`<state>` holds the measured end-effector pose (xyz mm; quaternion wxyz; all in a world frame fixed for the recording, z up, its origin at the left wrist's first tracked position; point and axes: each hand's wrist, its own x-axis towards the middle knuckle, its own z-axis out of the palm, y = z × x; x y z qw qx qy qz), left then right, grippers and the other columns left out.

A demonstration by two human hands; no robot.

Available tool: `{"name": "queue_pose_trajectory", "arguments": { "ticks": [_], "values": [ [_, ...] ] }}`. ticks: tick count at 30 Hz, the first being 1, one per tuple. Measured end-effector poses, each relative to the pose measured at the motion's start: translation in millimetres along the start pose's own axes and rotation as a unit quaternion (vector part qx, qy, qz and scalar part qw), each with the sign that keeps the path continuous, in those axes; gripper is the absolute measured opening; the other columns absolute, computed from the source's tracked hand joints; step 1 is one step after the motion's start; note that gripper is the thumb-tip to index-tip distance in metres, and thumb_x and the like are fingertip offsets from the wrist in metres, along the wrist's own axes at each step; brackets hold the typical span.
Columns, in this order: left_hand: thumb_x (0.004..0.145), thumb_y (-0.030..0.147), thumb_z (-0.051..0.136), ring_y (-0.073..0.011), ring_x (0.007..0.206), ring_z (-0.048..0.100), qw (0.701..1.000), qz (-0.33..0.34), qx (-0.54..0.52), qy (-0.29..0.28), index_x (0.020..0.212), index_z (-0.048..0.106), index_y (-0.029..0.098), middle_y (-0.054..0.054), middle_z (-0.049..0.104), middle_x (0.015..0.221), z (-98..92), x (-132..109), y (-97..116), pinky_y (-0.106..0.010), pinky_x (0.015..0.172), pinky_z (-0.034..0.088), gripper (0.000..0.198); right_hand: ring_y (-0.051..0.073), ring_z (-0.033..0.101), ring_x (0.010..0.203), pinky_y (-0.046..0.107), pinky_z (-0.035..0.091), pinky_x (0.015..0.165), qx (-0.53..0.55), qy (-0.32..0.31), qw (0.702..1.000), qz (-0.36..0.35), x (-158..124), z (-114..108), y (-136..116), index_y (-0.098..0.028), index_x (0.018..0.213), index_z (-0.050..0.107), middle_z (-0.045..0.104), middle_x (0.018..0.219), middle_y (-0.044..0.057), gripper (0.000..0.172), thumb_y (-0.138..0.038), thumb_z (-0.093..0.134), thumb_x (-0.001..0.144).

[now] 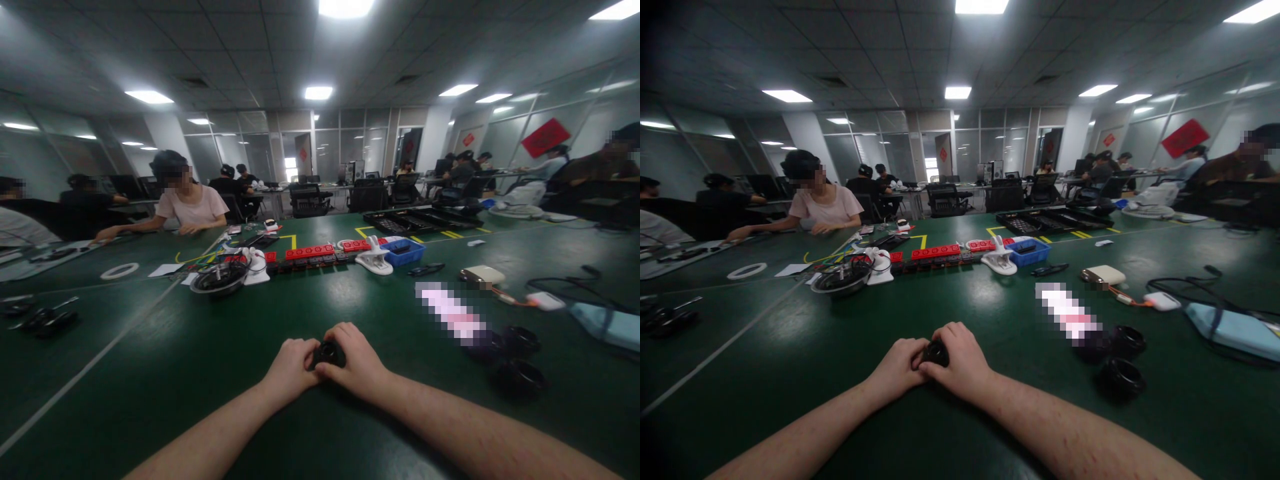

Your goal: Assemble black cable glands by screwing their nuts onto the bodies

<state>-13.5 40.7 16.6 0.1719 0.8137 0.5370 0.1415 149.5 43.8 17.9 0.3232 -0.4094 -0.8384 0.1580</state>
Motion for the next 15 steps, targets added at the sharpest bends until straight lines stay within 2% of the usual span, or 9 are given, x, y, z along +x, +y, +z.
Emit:
{"name": "queue_pose_trajectory", "arguments": {
  "ticks": [15],
  "values": [
    [0.066,0.031,0.054,-0.0128,0.06,0.043,1.0,0.004,0.001,0.007,0.061,0.044,0.019,0.005,0.045,0.059,2.8,1.0,-2.2,-0.024,0.06,0.029,0.016,0.018,0.043,0.091,0.032,0.038,0.081,0.039,-0.001,0.998,-0.051,-1.7,-2.6,-0.6,-0.019,0.092,0.053,0.049,0.094,0.004,0.026,-0.015,0.06,0.067]
  ]
}}
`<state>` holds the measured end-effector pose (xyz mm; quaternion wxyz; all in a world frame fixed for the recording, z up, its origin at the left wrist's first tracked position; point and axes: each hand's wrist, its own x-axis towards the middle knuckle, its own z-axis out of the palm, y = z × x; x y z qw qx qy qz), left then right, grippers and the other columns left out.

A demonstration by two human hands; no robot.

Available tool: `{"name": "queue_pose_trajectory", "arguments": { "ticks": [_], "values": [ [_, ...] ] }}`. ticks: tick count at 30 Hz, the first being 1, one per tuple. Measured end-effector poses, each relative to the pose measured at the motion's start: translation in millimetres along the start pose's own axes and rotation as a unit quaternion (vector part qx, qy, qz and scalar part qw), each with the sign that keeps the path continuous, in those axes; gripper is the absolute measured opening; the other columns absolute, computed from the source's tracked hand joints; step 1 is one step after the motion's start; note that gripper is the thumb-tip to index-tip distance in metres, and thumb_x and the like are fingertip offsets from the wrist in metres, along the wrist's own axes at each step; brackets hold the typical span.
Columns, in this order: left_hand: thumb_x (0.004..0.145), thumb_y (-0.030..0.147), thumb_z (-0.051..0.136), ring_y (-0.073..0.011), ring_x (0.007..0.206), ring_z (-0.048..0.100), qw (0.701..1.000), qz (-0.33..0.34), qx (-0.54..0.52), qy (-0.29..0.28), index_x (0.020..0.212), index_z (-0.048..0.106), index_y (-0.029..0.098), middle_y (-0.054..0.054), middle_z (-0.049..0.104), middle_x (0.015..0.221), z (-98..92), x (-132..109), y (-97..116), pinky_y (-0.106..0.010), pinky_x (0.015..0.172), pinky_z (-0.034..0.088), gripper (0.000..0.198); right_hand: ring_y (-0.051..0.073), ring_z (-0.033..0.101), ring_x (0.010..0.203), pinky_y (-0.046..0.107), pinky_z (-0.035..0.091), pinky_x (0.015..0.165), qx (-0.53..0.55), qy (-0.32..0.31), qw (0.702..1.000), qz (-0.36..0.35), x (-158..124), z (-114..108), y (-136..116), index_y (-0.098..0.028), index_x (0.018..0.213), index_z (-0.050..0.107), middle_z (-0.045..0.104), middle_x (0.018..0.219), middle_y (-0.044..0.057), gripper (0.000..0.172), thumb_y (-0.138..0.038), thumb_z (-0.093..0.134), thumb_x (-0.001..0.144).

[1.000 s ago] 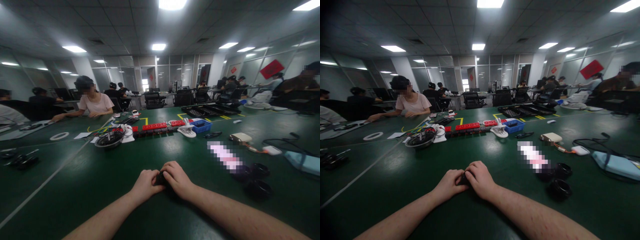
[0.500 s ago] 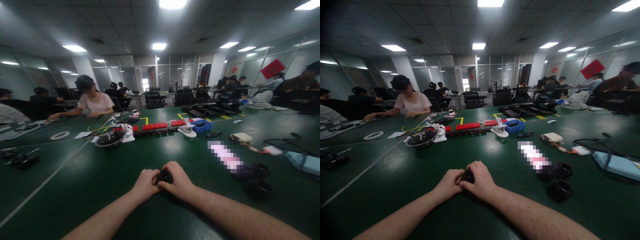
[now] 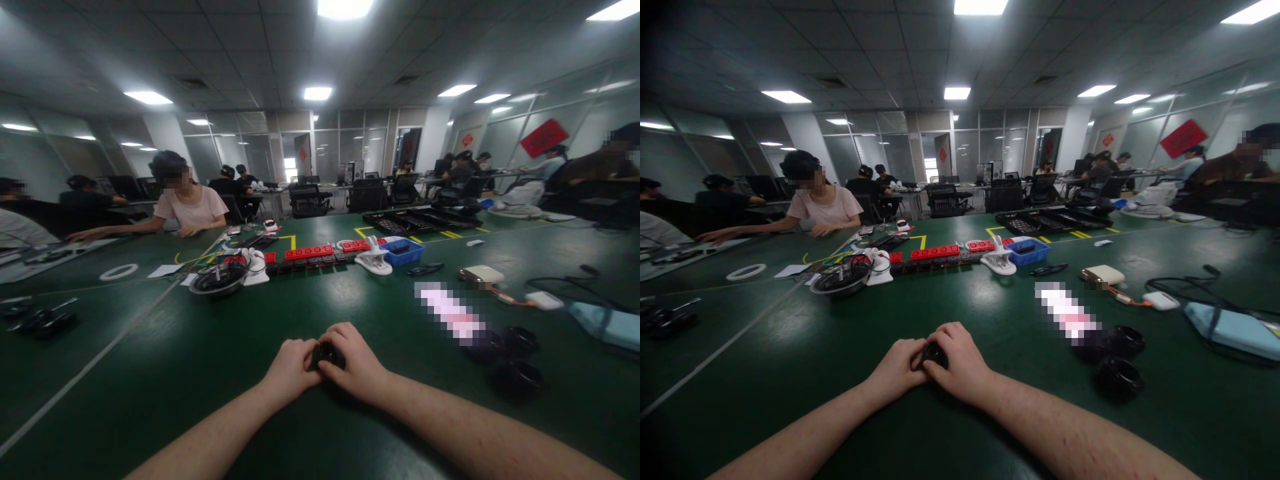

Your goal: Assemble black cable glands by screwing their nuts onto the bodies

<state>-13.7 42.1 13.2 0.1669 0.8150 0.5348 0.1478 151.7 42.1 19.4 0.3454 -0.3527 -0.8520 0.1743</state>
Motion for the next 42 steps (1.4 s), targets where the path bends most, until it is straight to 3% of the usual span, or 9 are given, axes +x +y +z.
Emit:
{"name": "queue_pose_trajectory", "arguments": {
  "ticks": [8,12,26,35,42],
  "values": [
    [0.066,0.031,0.056,-0.0139,0.064,0.046,1.0,0.007,-0.004,0.001,0.075,0.052,0.019,0.004,0.051,0.066,-0.1,0,-1,-0.025,0.063,0.031,0.015,0.019,0.041,0.098,0.035,0.035,0.086,0.0,-0.04,0.998,-0.038,-1,-4,-4,-0.022,0.099,0.056,0.047,0.104,0.005,0.027,-0.022,0.058,0.072],
    [0.067,0.036,0.056,-0.0142,0.064,0.046,1.0,0.004,-0.002,0.001,0.073,0.053,0.019,0.003,0.052,0.066,1.2,0,-2,-0.025,0.063,0.031,0.018,0.019,0.04,0.101,0.036,0.032,0.088,0.006,-0.04,0.997,-0.06,-1,-7,-5,-0.023,0.091,0.06,0.046,0.103,0.004,0.017,-0.023,0.056,0.074],
    [0.065,0.036,0.057,-0.0119,0.058,0.042,0.999,-0.025,-0.014,0.024,0.062,0.046,0.019,0.006,0.044,0.057,4.0,1,-6,-0.022,0.057,0.028,0.021,0.02,0.041,0.099,0.038,0.032,0.088,0.002,-0.005,0.996,-0.085,-2,-5,-2,-0.021,0.08,0.062,0.049,0.1,0.005,0.011,-0.024,0.053,0.075],
    [0.066,0.039,0.057,-0.0113,0.056,0.042,0.998,-0.034,-0.019,0.044,0.058,0.04,0.019,0.006,0.042,0.056,-1.0,1,-1,-0.022,0.055,0.027,0.027,0.022,0.038,0.105,0.041,0.031,0.089,-0.052,0.027,0.998,-0.017,-1,-3,1,-0.018,0.065,0.059,0.049,0.105,0.006,0.012,-0.021,0.053,0.075],
    [0.067,0.042,0.056,-0.0109,0.057,0.044,0.998,-0.029,-0.026,0.039,0.058,0.04,0.019,0.006,0.045,0.057,-0.2,1,-3,-0.022,0.054,0.028,0.03,0.02,0.04,0.101,0.039,0.033,0.088,-0.062,0.036,0.997,0.042,2,-1,6,-0.018,0.065,0.052,0.05,0.102,0.006,0.013,-0.023,0.054,0.076]
  ]
}}
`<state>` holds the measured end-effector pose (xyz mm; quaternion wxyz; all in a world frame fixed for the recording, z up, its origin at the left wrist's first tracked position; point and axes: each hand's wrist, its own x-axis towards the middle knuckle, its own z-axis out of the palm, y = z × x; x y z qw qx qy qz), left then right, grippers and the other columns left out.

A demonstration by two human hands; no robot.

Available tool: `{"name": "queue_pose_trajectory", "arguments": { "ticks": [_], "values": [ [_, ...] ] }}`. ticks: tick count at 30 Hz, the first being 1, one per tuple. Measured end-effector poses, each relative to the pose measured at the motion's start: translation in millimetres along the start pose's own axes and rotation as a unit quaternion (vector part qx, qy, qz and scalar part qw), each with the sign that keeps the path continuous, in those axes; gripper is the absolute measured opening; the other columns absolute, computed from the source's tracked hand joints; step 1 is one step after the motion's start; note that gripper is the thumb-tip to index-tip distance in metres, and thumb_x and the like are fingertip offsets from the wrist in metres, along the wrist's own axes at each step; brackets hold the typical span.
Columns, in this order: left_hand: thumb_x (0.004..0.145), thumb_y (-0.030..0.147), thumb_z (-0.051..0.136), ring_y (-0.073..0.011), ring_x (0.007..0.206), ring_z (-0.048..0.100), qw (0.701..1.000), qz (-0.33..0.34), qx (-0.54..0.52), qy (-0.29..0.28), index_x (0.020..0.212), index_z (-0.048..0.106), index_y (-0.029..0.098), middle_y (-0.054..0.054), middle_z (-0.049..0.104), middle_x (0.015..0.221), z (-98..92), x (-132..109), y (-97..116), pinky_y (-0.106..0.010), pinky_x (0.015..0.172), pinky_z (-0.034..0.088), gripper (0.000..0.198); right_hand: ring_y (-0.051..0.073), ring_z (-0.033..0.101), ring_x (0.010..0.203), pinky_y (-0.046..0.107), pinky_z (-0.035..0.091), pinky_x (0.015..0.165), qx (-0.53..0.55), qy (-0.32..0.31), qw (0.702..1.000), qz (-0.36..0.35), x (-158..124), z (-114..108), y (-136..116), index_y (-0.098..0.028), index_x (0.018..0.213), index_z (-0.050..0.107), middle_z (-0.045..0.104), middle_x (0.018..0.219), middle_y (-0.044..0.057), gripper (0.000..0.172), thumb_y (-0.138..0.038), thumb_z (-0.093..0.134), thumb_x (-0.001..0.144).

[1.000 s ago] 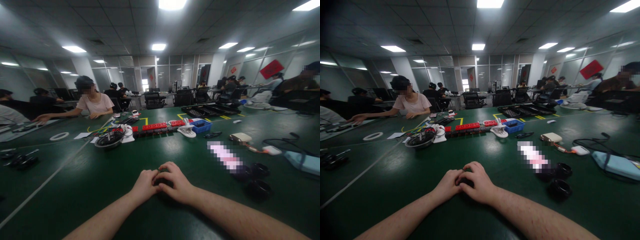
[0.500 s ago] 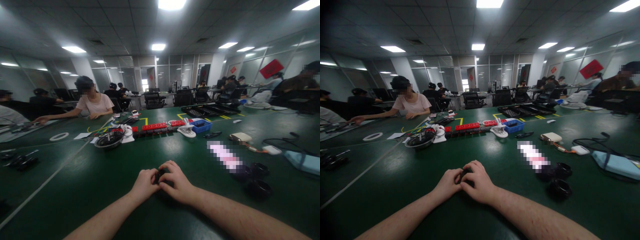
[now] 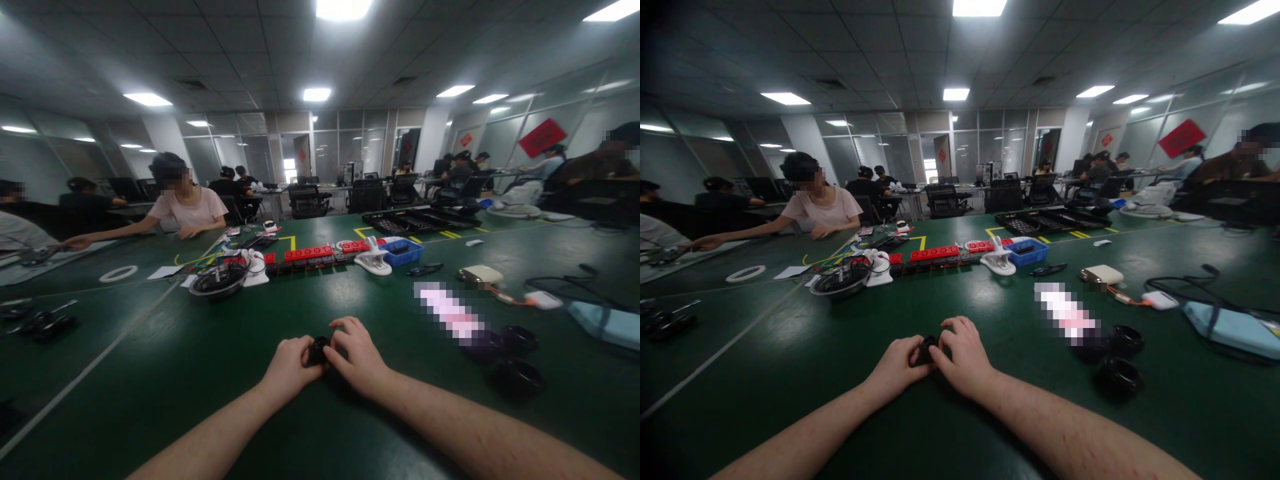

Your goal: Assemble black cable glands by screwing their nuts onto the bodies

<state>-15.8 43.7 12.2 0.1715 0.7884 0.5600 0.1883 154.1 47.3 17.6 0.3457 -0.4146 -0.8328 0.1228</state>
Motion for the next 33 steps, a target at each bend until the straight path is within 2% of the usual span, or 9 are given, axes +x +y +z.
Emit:
{"name": "queue_pose_trajectory", "arguments": {
  "ticks": [12,19,23,27,33],
  "values": [
    [0.066,0.043,0.057,-0.0125,0.059,0.044,1.0,0.006,0.01,0.004,0.057,0.041,0.018,0.005,0.046,0.059,1.5,0.0,0.6,-0.023,0.056,0.028,0.03,0.019,0.044,0.094,0.036,0.038,0.083,0.017,-0.01,1.0,0.012,0.0,3.5,3.6,-0.018,0.083,0.051,0.05,0.095,0.006,0.007,-0.023,0.052,0.078],
    [0.066,0.045,0.058,-0.0138,0.062,0.045,0.999,0.03,0.031,-0.018,0.066,0.049,0.02,0.004,0.048,0.061,-1.0,-1.2,4.6,-0.024,0.06,0.029,0.027,0.02,0.043,0.099,0.038,0.036,0.086,0.027,-0.034,0.999,-0.017,-0.6,0.9,2.3,-0.018,0.088,0.058,0.05,0.1,0.008,0.02,-0.026,0.04,0.086],
    [0.069,0.044,0.055,-0.0151,0.065,0.047,0.998,0.04,0.035,-0.039,0.071,0.053,0.02,0.003,0.052,0.065,-2.7,-1.8,6.2,-0.025,0.062,0.03,0.023,0.02,0.043,0.099,0.037,0.036,0.085,0.037,-0.057,0.997,-0.035,-1.2,-0.6,-0.3,-0.019,0.09,0.057,0.05,0.101,0.007,0.019,-0.033,0.052,0.079],
    [0.068,0.039,0.056,-0.0157,0.066,0.046,0.997,0.029,0.048,-0.045,0.067,0.05,0.02,0.003,0.051,0.065,-1.7,-1.3,4.8,-0.025,0.062,0.03,0.02,0.021,0.043,0.098,0.037,0.037,0.084,0.039,-0.066,0.996,-0.036,-1.3,0.1,-1.3,-0.019,0.09,0.054,0.049,0.101,0.006,0.032,-0.038,0.065,0.066],
    [0.066,0.04,0.058,-0.0158,0.065,0.045,0.998,0.021,0.048,-0.037,0.062,0.046,0.019,0.003,0.05,0.064,-0.6,-0.8,4.1,-0.025,0.06,0.029,0.024,0.021,0.043,0.095,0.036,0.037,0.082,0.044,-0.071,0.995,-0.047,-0.9,0.5,-2.4,-0.019,0.091,0.054,0.049,0.098,0.006,0.039,-0.045,0.066,0.064]
  ]
}}
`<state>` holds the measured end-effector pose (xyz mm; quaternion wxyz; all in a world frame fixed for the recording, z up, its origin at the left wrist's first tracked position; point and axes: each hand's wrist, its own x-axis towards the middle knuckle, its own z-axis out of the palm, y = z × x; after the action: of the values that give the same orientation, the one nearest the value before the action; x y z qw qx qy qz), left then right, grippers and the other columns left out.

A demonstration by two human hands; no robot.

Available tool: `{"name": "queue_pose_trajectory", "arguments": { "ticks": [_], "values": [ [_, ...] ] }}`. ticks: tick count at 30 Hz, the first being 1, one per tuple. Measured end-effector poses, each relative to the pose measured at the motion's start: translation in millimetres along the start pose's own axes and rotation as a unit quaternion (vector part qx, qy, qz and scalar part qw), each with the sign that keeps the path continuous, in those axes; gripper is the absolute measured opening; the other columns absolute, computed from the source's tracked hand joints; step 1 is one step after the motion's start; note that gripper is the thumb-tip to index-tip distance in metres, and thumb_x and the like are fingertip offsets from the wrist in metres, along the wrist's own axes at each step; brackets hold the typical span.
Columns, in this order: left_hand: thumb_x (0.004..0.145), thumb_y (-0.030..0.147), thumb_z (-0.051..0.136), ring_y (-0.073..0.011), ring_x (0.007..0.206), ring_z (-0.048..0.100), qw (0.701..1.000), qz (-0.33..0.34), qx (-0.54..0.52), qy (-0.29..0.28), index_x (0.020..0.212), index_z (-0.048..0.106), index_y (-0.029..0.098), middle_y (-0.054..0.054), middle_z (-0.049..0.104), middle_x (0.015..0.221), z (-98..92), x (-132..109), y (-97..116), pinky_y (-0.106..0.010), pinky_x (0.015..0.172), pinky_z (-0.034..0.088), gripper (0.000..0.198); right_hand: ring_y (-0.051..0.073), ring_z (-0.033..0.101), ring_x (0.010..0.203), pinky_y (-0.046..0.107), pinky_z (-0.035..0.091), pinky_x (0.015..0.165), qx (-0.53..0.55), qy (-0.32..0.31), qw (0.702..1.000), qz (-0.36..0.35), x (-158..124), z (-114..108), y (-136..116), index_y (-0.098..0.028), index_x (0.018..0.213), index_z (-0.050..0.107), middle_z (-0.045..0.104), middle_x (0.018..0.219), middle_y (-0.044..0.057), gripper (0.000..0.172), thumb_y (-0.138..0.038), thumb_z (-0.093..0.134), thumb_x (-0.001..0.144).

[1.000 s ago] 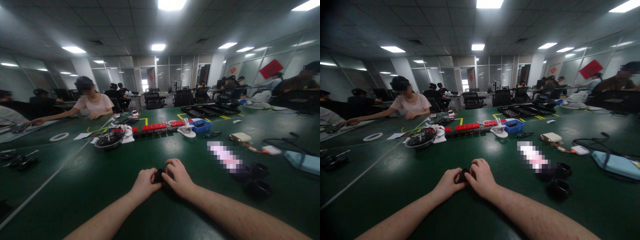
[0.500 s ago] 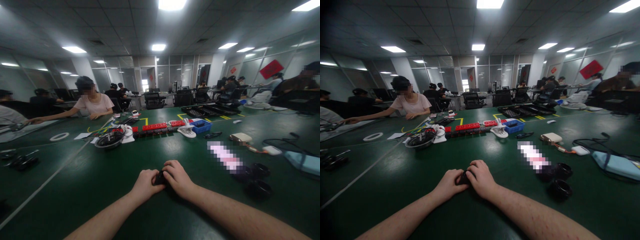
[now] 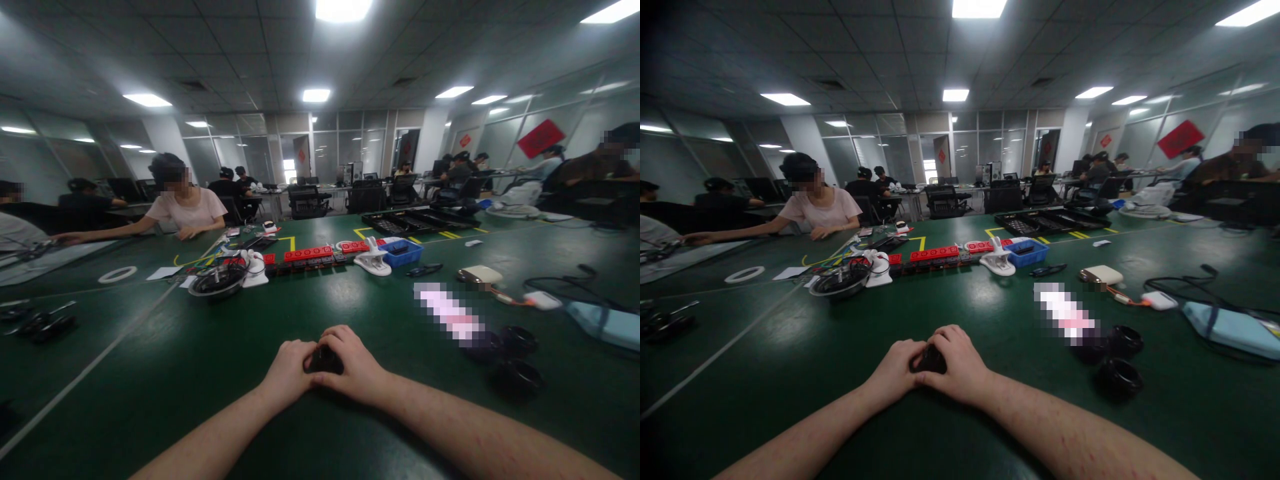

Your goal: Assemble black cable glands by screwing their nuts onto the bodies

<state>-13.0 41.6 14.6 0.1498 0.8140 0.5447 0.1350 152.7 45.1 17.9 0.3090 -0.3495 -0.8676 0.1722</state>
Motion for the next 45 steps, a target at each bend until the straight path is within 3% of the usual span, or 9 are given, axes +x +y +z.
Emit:
{"name": "queue_pose_trajectory", "arguments": {
  "ticks": [10,14,19,32,40,45],
  "values": [
    [0.066,0.033,0.055,-0.0149,0.064,0.045,1.0,0.014,-0.013,0.001,0.062,0.045,0.02,0.004,0.048,0.062,-0.6,0,0,-0.024,0.06,0.028,0.018,0.019,0.043,0.088,0.033,0.04,0.076,-0.026,0.017,0.999,0.029,-1,1,-5,-0.02,0.094,0.055,0.048,0.091,0.004,0.029,-0.025,0.065,0.067],
    [0.065,0.031,0.056,-0.0142,0.062,0.044,1.0,0.017,-0.013,0.004,0.059,0.042,0.019,0.004,0.047,0.061,-0.1,0,0,-0.024,0.06,0.028,0.019,0.02,0.043,0.088,0.035,0.038,0.079,-0.037,0.021,0.999,0.031,-2,1,-6,-0.018,0.104,0.051,0.05,0.091,0.005,0.037,-0.024,0.062,0.069],
    [0.067,0.034,0.055,-0.0146,0.063,0.044,1.0,0.011,-0.012,0.0,0.06,0.043,0.019,0.004,0.047,0.061,-2.6,-1,3,-0.025,0.061,0.028,0.02,0.019,0.044,0.084,0.033,0.038,0.074,-0.054,0.001,0.998,0.037,0,-2,-7,-0.019,0.09,0.054,0.051,0.085,0.003,0.021,-0.025,0.061,0.07],
    [0.066,0.032,0.056,-0.0136,0.062,0.042,1.0,0.024,-0.007,0.014,0.061,0.043,0.019,0.005,0.046,0.06,4.2,0,-4,-0.024,0.059,0.027,0.019,0.018,0.045,0.082,0.032,0.038,0.074,-0.056,-0.003,0.998,0.033,0,-1,-9,-0.019,0.091,0.054,0.051,0.085,0.003,0.021,-0.023,0.059,0.071],
    [0.065,0.028,0.056,-0.0146,0.065,0.044,1.0,0.015,-0.014,0.014,0.072,0.053,0.021,0.004,0.05,0.064,3.2,0,-3,-0.025,0.063,0.029,0.01,0.019,0.04,0.099,0.036,0.033,0.088,-0.037,-0.001,0.999,-0.027,-3,-5,-11,-0.02,0.1,0.054,0.049,0.103,0.006,0.029,-0.016,0.055,0.071],
    [0.066,0.03,0.056,-0.0145,0.066,0.045,1.0,0.02,-0.019,0.01,0.068,0.052,0.02,0.004,0.05,0.065,1.2,0,-2,-0.025,0.063,0.029,0.011,0.021,0.036,0.107,0.04,0.027,0.094,-0.031,-0.005,0.998,-0.049,-5,-7,-13,-0.023,0.095,0.059,0.046,0.11,0.006,0.02,-0.022,0.054,0.075]
  ]
}}
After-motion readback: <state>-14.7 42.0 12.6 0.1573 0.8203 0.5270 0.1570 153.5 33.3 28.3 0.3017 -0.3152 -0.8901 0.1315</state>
